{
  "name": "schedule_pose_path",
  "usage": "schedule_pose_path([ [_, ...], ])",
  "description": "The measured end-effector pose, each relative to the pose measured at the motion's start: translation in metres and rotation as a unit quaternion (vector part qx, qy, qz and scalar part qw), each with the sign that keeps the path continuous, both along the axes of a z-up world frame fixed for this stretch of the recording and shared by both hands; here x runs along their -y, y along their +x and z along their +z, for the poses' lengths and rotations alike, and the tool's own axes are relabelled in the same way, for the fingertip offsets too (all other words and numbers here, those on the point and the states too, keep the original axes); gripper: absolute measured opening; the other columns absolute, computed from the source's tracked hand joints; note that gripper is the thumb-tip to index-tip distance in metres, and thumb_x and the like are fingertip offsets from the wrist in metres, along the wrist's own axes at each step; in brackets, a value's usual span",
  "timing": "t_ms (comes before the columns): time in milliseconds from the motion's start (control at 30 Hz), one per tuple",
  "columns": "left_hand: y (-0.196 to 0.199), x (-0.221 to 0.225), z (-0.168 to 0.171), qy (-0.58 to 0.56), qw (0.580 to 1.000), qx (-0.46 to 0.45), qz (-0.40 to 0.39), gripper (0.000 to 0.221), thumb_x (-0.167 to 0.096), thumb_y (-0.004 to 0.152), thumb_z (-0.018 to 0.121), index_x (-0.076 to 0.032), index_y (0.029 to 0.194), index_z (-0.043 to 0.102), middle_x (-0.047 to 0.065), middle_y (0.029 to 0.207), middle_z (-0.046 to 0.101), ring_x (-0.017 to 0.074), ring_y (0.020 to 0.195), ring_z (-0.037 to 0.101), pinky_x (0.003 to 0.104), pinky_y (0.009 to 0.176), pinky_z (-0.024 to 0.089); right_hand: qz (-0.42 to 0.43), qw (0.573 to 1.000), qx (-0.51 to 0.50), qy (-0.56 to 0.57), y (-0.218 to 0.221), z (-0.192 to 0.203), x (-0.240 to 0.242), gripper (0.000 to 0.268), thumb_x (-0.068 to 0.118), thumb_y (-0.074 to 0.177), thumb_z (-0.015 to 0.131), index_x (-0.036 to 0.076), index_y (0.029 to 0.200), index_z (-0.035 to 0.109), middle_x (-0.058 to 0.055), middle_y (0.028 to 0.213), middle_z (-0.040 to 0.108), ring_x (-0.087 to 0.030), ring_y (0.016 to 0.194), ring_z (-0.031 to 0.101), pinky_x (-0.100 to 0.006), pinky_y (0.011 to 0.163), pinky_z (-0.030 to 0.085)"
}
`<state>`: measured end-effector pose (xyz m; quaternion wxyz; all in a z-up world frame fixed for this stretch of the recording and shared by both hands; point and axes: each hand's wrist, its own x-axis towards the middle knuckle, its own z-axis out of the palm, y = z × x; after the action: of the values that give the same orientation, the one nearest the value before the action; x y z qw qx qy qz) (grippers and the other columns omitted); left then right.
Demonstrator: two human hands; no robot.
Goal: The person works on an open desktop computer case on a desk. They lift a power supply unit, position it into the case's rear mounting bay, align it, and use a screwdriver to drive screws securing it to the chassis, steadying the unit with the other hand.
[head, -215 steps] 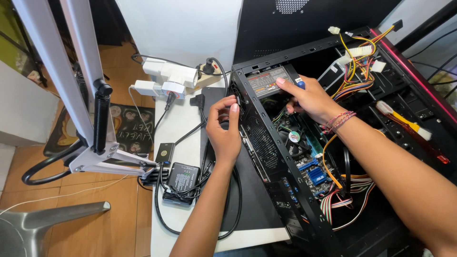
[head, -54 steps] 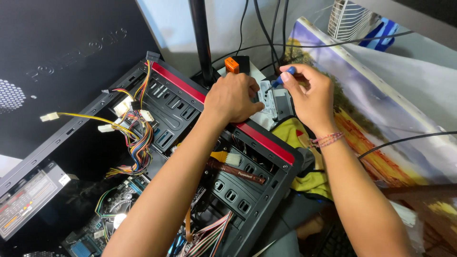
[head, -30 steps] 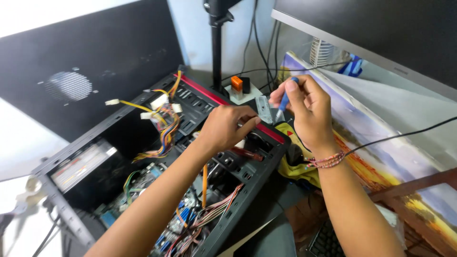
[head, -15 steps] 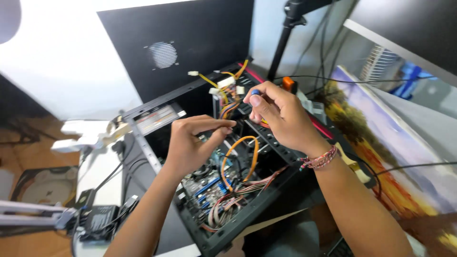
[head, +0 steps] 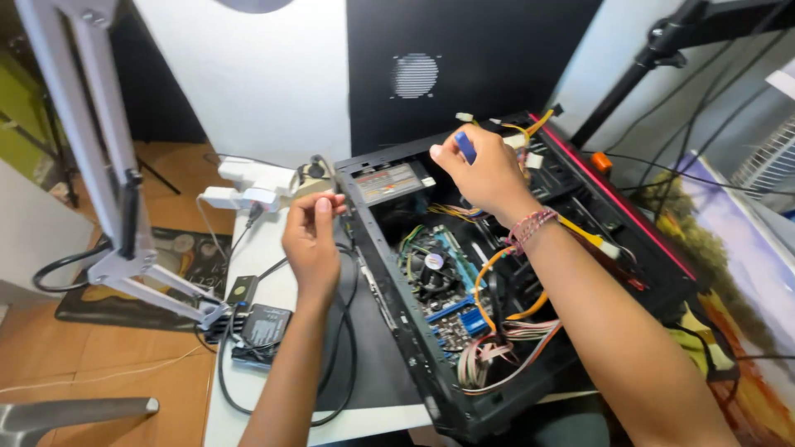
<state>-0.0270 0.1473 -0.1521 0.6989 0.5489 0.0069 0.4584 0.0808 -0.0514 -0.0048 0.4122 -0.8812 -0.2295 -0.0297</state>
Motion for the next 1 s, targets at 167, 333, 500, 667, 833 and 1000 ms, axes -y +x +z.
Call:
schedule_pose_path([
  [167, 0.0, -0.003, -0.019, 0.05, 0.991, -0.094, 0.084, 0.021, -0.016, 0.11, 0.047, 0.001, 0.116, 0.059, 0.015, 0.125, 0.071, 0.0188, 0.111, 0.068, 0.031, 0.098, 0.052, 0.001, 0.998, 0.054, -0.03, 0.051, -0.068, -0.026, 0.033, 0.038, 0.093, 0.076, 0.006, 0.095, 0.07, 0.0, 0.076, 0.065, -0.011, 0.07, 0.06, -0.03, 0.067, 0.05],
  [333, -0.001, -0.003, -0.041, 0.093, 0.984, -0.109, 0.102, 0.018, -0.016, 0.11, 0.047, -0.002, 0.108, 0.057, 0.019, 0.139, 0.068, 0.0266, 0.118, 0.069, 0.035, 0.098, 0.051, 0.02, 1.0, -0.006, 0.015, 0.062, -0.104, -0.04, 0.045, 0.044, 0.092, 0.079, 0.007, 0.114, 0.064, 0.006, 0.084, 0.065, -0.003, 0.071, 0.059, -0.023, 0.064, 0.05],
  [500, 0.0, 0.002, -0.054, 0.121, 0.985, -0.095, 0.079, 0.015, -0.014, 0.11, 0.047, -0.003, 0.106, 0.056, 0.024, 0.149, 0.058, 0.0368, 0.128, 0.065, 0.04, 0.106, 0.049, 0.036, 0.92, -0.357, 0.155, 0.056, -0.106, -0.051, 0.03, 0.041, 0.095, 0.07, 0.013, 0.103, 0.063, 0.009, 0.077, 0.051, -0.002, 0.048, 0.032, -0.021, 0.043, 0.023],
  [667, 0.0, -0.007, -0.052, 0.134, 0.985, -0.083, 0.07, 0.015, -0.012, 0.11, 0.046, -0.001, 0.109, 0.056, 0.026, 0.152, 0.054, 0.0407, 0.138, 0.058, 0.043, 0.113, 0.046, 0.046, 0.906, -0.378, 0.183, 0.052, -0.116, -0.062, 0.024, 0.037, 0.095, 0.068, 0.014, 0.101, 0.063, 0.007, 0.078, 0.056, -0.003, 0.049, 0.034, -0.021, 0.045, 0.027],
  [833, -0.001, -0.013, -0.052, 0.153, 0.982, -0.088, 0.074, 0.014, -0.01, 0.11, 0.047, 0.0, 0.111, 0.056, 0.025, 0.152, 0.056, 0.042, 0.141, 0.056, 0.045, 0.116, 0.044, 0.037, 0.875, -0.42, 0.238, 0.048, -0.129, -0.069, 0.024, 0.037, 0.095, 0.067, 0.014, 0.094, 0.061, 0.006, 0.082, 0.061, -0.006, 0.047, 0.036, -0.023, 0.045, 0.028],
  [1000, 0.0, -0.011, -0.051, 0.15, 0.982, -0.085, 0.073, 0.013, -0.009, 0.109, 0.048, 0.001, 0.11, 0.056, 0.027, 0.152, 0.054, 0.044, 0.143, 0.053, 0.046, 0.12, 0.042, 0.04, 0.854, -0.451, 0.254, 0.047, -0.145, -0.069, 0.029, 0.041, 0.095, 0.068, 0.014, 0.089, 0.06, 0.005, 0.073, 0.054, -0.008, 0.047, 0.039, -0.024, 0.046, 0.033],
])
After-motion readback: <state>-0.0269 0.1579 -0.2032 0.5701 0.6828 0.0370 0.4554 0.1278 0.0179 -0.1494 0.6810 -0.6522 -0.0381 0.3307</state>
